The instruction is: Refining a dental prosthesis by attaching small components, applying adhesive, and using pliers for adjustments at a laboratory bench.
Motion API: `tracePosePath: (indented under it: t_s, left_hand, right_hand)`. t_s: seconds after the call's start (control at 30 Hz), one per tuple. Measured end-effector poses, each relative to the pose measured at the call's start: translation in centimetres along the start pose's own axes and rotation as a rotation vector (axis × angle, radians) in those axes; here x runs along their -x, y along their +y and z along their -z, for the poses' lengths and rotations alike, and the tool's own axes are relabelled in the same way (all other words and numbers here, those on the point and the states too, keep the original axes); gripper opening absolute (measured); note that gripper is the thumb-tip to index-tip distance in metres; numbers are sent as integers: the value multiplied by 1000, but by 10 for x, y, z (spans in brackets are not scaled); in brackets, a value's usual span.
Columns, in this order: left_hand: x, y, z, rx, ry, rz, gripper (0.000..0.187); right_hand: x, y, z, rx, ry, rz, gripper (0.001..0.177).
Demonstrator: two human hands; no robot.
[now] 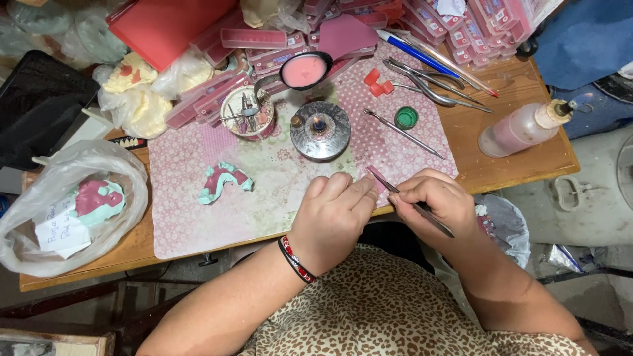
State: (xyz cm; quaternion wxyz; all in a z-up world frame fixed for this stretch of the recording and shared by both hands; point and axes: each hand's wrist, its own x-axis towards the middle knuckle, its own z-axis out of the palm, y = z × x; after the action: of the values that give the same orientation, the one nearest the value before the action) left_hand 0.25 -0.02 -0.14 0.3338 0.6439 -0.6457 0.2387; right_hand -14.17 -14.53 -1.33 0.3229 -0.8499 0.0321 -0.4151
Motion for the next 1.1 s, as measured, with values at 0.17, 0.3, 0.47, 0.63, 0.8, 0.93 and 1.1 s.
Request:
tracePosePath:
  t_s: [0.17, 0.3, 0.47, 0.63, 0.8, 0.93, 1.1]
  left_hand:
    - [-2, 0, 1, 3, 3, -1, 5]
    - [-2, 0, 2, 4, 11, 4, 6]
    - [-3, 0, 2, 2, 0, 7, 6]
    - [-4, 1, 2, 3, -10, 6, 6]
    - [1, 5, -4, -28, -17, -11, 4]
    - [2, 7, -4, -47, -33, -29, 8]
    - [1, 8, -3, -45, -43, -32, 9]
  right_hand:
    - [-1, -1, 0, 3, 3, 3, 15]
    - [-2, -2, 0, 14, -4, 9, 14]
    - [-8, -5, 1, 5, -24, 0, 16]
    - [-13, -5, 7, -13, -101, -12, 16]
    - [-13, -5, 10, -20, -138, -7, 18]
    - [-4, -1, 10, -8, -129, -10, 19]
    - [-2, -7, 14, 10, -124, -14, 20]
